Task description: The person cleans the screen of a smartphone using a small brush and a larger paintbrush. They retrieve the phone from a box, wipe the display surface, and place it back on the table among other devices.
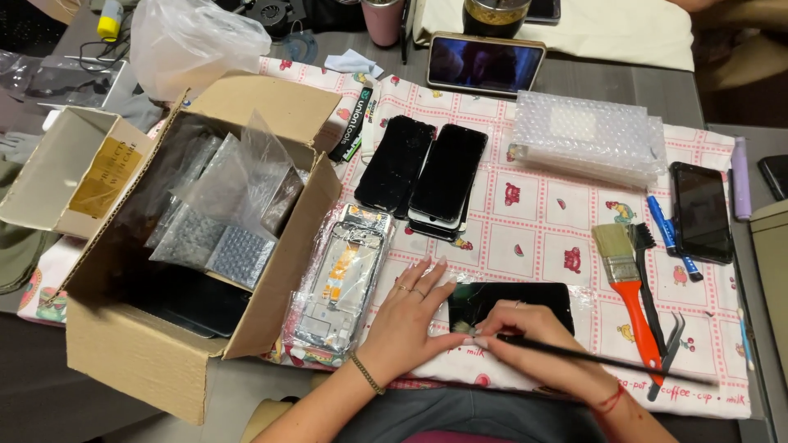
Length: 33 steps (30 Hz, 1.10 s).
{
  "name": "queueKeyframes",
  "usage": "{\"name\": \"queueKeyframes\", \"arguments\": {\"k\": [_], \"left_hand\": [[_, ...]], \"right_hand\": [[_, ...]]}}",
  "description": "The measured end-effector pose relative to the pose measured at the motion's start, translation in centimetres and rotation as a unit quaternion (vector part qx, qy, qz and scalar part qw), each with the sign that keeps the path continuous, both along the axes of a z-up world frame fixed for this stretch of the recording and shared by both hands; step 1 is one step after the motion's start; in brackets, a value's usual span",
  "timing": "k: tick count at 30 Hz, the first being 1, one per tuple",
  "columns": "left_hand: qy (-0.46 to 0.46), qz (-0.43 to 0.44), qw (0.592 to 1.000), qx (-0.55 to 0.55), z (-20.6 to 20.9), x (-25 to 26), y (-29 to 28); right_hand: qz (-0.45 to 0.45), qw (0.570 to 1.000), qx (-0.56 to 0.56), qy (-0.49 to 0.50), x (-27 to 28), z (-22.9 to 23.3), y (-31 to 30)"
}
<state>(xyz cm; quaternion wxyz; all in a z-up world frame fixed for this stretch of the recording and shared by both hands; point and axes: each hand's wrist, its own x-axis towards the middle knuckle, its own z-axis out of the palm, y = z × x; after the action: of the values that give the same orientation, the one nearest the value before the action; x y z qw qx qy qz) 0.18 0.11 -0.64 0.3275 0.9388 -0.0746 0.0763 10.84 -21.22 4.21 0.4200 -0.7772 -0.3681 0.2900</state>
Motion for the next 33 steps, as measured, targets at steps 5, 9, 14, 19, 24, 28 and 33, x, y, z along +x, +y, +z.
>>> {"name": "queueKeyframes", "arguments": {"k": [5,9,14,19,24,28,33], "left_hand": [[0.001,0.009,1.0,-0.006,0.5,0.0,0.0],[0.008,0.009,1.0,-0.003,0.5,0.1,0.0],[-0.018,0.009,1.0,-0.003,0.5,0.1,0.0],[-0.005,0.007,1.0,-0.009,0.5,0.1,0.0],[-0.003,0.002,1.0,-0.006,0.7,0.2,0.0],[-0.002,0.011,1.0,-0.009,0.8,0.2,-0.1],[-0.007,0.014,1.0,0.0,0.8,0.2,-0.2]], "right_hand": [[-0.107,0.994,0.016,-0.035,0.5,-0.4,0.1],[-0.007,1.0,0.015,0.013,-0.3,0.1,-0.5],[-0.133,0.988,0.052,-0.065,-1.2,-0.9,-0.5],[-0.156,0.987,-0.021,0.023,-0.6,0.0,-1.3],[-0.15,0.985,0.045,-0.067,-1.3,-1.1,-1.8],[-0.179,0.983,-0.005,0.032,-0.7,-1.4,-2.8],[-0.237,0.97,0.031,-0.05,-1.9,-1.1,-2.5]]}}
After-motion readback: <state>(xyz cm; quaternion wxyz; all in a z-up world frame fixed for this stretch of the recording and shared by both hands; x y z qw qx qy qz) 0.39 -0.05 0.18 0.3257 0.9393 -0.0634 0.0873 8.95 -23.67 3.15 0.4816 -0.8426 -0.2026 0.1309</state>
